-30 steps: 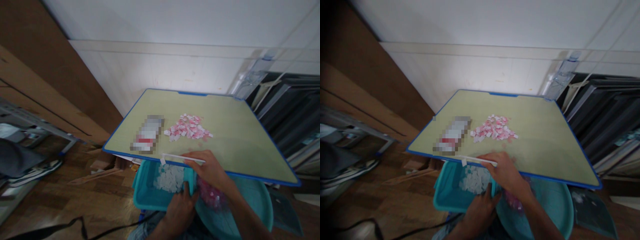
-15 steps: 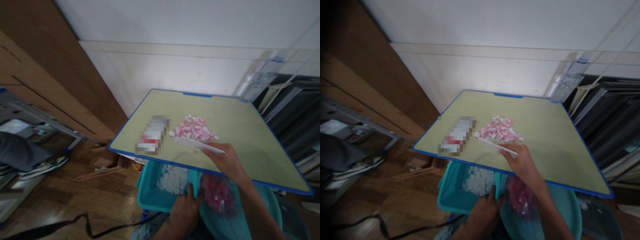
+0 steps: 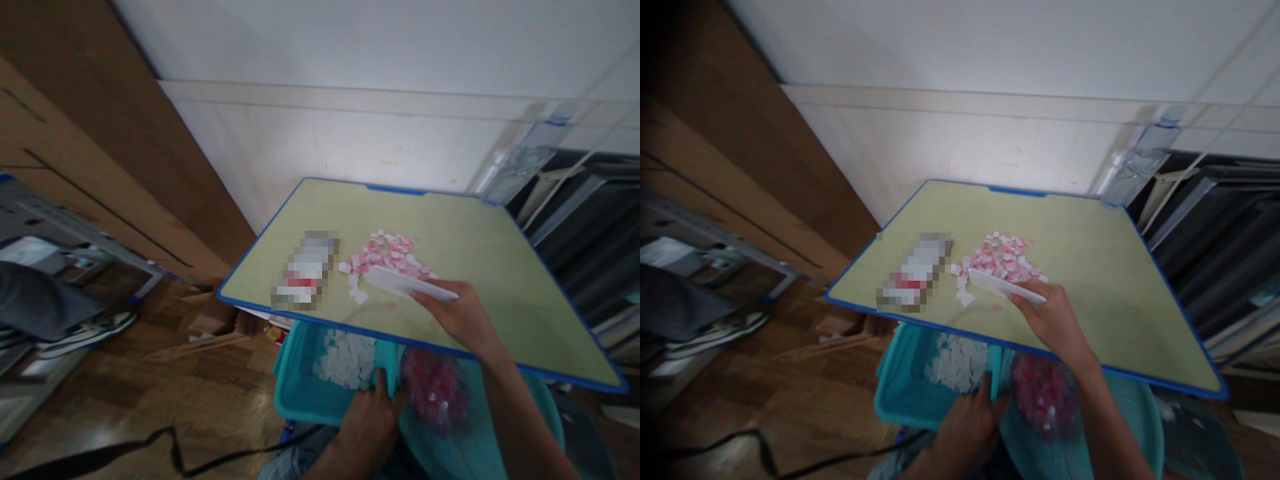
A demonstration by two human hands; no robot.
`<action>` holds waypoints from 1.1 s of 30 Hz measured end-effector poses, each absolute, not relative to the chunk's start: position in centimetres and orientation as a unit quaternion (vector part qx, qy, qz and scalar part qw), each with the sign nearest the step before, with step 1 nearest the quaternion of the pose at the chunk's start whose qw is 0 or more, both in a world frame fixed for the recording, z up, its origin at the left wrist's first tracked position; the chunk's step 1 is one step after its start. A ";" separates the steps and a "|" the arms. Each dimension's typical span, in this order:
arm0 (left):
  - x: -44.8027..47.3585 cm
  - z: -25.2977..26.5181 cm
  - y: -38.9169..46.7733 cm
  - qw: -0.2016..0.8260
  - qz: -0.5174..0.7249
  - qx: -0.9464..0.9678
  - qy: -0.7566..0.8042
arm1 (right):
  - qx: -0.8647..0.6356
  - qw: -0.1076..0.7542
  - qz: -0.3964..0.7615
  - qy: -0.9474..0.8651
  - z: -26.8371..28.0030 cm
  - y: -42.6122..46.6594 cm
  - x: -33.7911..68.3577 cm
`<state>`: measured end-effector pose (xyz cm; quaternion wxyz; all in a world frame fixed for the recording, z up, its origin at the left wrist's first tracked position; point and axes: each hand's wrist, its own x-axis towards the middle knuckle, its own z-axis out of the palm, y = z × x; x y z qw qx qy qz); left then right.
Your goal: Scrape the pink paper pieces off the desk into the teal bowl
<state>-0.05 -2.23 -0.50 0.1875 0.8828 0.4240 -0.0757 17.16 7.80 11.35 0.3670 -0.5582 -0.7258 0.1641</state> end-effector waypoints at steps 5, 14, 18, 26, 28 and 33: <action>-0.1 -0.6 -2.2 0.185 -0.071 0.886 0.419 | -0.538 0.336 0.212 -0.743 11.0 7.6 16.9; -0.2 -0.8 -2.3 0.186 -0.069 0.885 0.421 | -0.534 0.306 0.258 -0.745 11.9 6.7 16.9; -0.1 -0.6 -2.3 0.189 -0.072 0.885 0.420 | -0.565 0.345 0.250 -0.706 12.0 6.6 17.3; -0.1 -0.6 -2.4 0.191 -0.067 0.883 0.423 | -0.539 0.289 0.279 -0.740 11.9 6.3 17.3; -0.1 -0.5 -2.3 0.195 -0.069 0.883 0.421 | -0.553 0.306 0.280 -0.722 11.8 6.2 17.3; -0.1 -0.6 -2.3 0.201 -0.070 0.878 0.428 | -0.549 0.309 0.277 -0.726 11.6 6.3 17.1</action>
